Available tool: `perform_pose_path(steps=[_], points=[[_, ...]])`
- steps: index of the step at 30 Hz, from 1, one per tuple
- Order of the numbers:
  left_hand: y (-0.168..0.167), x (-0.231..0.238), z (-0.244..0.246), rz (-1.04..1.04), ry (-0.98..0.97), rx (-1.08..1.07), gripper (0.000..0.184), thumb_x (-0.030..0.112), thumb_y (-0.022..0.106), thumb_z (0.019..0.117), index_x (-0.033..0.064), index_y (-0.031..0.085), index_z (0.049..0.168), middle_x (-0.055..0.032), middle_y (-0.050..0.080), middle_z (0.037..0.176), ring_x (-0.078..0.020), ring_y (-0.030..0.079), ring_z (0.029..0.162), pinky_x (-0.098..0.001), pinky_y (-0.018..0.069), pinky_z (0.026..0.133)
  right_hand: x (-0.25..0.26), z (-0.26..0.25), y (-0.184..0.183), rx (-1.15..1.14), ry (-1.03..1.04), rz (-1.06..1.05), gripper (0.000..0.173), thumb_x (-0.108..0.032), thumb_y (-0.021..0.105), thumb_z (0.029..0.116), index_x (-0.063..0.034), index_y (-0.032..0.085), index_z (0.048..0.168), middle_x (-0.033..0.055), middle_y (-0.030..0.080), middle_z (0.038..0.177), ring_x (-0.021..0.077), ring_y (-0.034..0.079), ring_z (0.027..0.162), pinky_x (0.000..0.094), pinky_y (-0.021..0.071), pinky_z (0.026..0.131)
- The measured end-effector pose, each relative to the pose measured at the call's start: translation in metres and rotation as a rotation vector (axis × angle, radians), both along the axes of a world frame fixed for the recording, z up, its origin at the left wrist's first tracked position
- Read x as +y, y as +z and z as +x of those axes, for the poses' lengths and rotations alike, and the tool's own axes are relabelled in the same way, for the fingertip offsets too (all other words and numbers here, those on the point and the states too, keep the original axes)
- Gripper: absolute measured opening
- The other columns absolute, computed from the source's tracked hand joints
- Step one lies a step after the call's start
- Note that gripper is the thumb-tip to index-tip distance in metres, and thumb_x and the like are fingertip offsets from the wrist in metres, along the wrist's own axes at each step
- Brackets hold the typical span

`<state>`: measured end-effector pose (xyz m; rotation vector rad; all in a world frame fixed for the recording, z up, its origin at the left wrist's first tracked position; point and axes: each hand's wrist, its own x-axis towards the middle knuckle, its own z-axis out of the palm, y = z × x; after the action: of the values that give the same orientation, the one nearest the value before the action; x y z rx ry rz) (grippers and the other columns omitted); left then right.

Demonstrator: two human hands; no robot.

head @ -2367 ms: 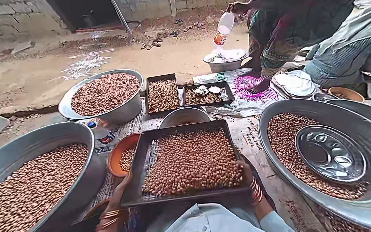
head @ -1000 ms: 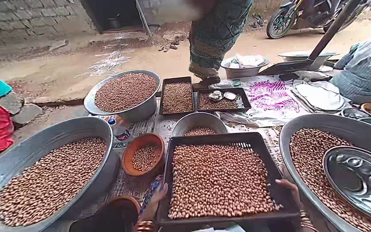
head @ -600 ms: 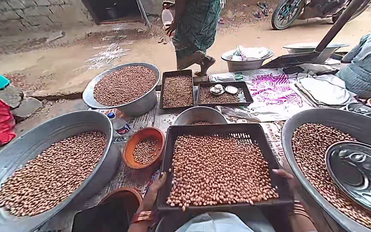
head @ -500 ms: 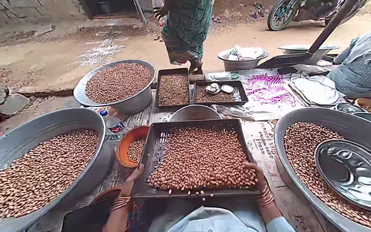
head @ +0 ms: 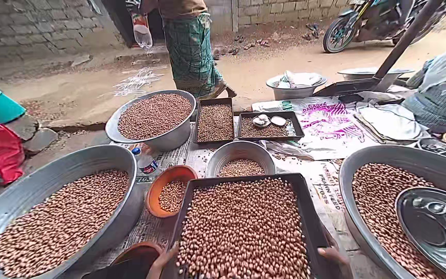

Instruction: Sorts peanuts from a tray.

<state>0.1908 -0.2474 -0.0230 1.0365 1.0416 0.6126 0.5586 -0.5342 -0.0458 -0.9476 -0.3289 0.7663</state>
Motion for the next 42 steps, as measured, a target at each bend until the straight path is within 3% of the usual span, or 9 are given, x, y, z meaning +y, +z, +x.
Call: perform_pose_path(steps=[3,5,11,18,20,23,26,32,42], points=[[0.011,-0.032,0.022,-0.048,-0.066,0.041,0.055,0.022,0.046,0.103,0.0035,0.032,0.152,-0.0002,0.068,0.11,-0.0019,0.069,0.091,-0.0237,0.0594,0.084,-0.012,0.02,0.017,0.12,-0.106,-0.216,0.026,-0.009,0.052,0.0813,-0.0198,0.064,0.102,-0.008,0.075,0.079,-0.0003,0.071,0.068,0.0194,0.0593,0.059],[0.004,-0.015,0.028,-0.048,-0.001,0.007,0.049,0.024,0.044,0.1049,0.006,0.037,0.15,-0.002,0.072,0.107,-0.0045,0.072,0.088,-0.0246,0.0619,0.079,0.008,0.02,-0.003,0.119,-0.154,-0.246,0.03,-0.011,0.051,0.0817,-0.0147,0.059,0.11,-0.0081,0.072,0.076,-0.002,0.068,0.063,0.0168,0.0562,0.053],[0.049,-0.007,0.021,0.066,-0.096,0.108,0.06,0.024,0.048,0.1021,0.0041,0.029,0.155,-0.0021,0.067,0.117,-0.0006,0.068,0.095,-0.0217,0.0585,0.085,0.013,0.02,-0.056,0.276,-0.048,0.089,0.032,-0.02,0.078,0.0734,-0.0152,0.072,0.104,0.0009,0.076,0.086,0.0087,0.075,0.076,0.0285,0.0632,0.066],[0.049,0.019,0.026,0.241,-0.277,0.206,0.077,0.031,0.064,0.0912,0.0037,0.034,0.156,-0.0074,0.059,0.14,-0.0043,0.063,0.116,-0.0244,0.0539,0.099,-0.006,0.043,-0.159,0.233,0.373,0.705,0.033,-0.019,0.057,0.1002,-0.0087,0.064,0.131,0.0105,0.072,0.122,0.0187,0.07,0.115,0.0376,0.0576,0.099],[0.012,0.036,0.024,0.28,-0.336,0.307,0.066,0.025,0.063,0.0924,0.0014,0.043,0.15,-0.0127,0.062,0.137,-0.0098,0.064,0.117,-0.029,0.0532,0.102,0.004,0.01,-0.052,0.383,-0.05,0.108,0.02,-0.015,0.074,0.076,-0.0166,0.077,0.096,0.0034,0.077,0.082,0.0109,0.075,0.072,0.0296,0.0636,0.066],[-0.017,0.042,0.013,0.359,-0.418,0.458,0.056,0.017,0.063,0.099,-0.0037,0.047,0.149,-0.0234,0.057,0.144,-0.0268,0.058,0.133,-0.0423,0.0434,0.115,0.008,0.017,-0.019,-0.093,-0.042,-0.268,0.062,-0.016,0.065,0.0764,-0.0087,0.051,0.137,-0.0054,0.074,0.107,-0.0017,0.071,0.09,0.0178,0.0608,0.078],[-0.006,0.066,0.011,0.57,-0.455,0.552,0.058,0.034,0.051,0.1056,0.0059,0.044,0.156,-0.0188,0.054,0.151,-0.0298,0.052,0.14,-0.048,0.0379,0.119,0.01,0.066,0.008,-0.519,0.198,-0.632,0.057,-0.032,0.046,0.1051,-0.0028,0.041,0.154,0.0034,0.062,0.141,0.0019,0.066,0.113,0.0215,0.0551,0.096],[0.103,0.186,0.075,1.134,-0.076,0.701,0.04,0.022,0.056,0.1071,0.0083,0.059,0.145,-0.0243,0.071,0.119,-0.0423,0.07,0.105,-0.0643,0.0515,0.095,0.122,0.135,0.15,-1.273,0.172,-0.716,0.043,-0.02,0.059,0.1064,-0.0102,0.055,0.148,0.0163,0.06,0.146,0.0321,0.067,0.122,0.0518,0.0539,0.103],[0.29,0.292,0.195,1.312,0.082,1.077,0.039,0.014,0.046,0.1006,0.0093,0.066,0.133,-0.0268,0.064,0.134,-0.0487,0.059,0.128,-0.0696,0.0429,0.104,0.333,0.216,0.332,-1.536,-0.177,-1.053,0.037,-0.021,0.057,0.0967,-0.0144,0.07,0.13,0.0244,0.063,0.137,0.0443,0.056,0.132,0.0694,0.0413,0.107]])
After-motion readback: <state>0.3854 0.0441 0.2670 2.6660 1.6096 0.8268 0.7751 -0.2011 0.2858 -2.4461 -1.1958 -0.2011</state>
